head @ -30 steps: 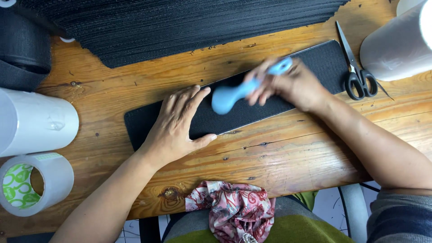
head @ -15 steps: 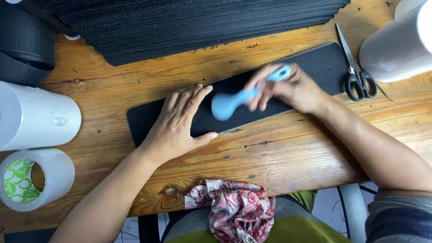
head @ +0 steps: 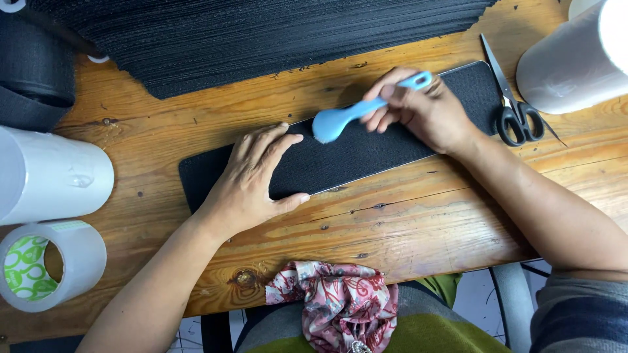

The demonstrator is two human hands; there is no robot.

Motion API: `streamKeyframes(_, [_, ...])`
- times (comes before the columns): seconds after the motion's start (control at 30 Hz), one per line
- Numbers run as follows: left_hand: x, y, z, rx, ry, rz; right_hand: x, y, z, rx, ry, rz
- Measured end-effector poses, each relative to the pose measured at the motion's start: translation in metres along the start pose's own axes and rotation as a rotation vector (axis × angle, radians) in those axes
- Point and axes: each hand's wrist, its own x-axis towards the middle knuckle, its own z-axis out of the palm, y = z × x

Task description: Applying glue to the edges of black material strips using a blue spatula

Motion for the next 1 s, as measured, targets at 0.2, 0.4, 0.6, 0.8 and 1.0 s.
streamKeyframes(0.2, [0.0,-0.001,0.002,0.011,0.008,0.011,0.001,-0.009,0.003,-0.201,-0.171,0.027])
streamKeyframes(0.4, [-0.001,0.0,0.001,0.028,0.027,0.023,0.001,0.0,-0.009,-0.033,-0.001,0.015])
streamKeyframes(0.6, [-0.001,0.0,0.002,0.063,0.023,0.033,0.002,-0.006,-0.011,-0.152,-0.094,0.022])
streamKeyframes(0.8, [-0.001,-0.001,0.006,0.043,0.033,0.043,0.006,-0.003,-0.046,-0.08,0.09,0.002])
streamKeyframes(1.0, [0.006,-0.001,0.016,0.054,0.073,0.084,0.005,-0.004,-0.066,-0.048,0.069,0.026])
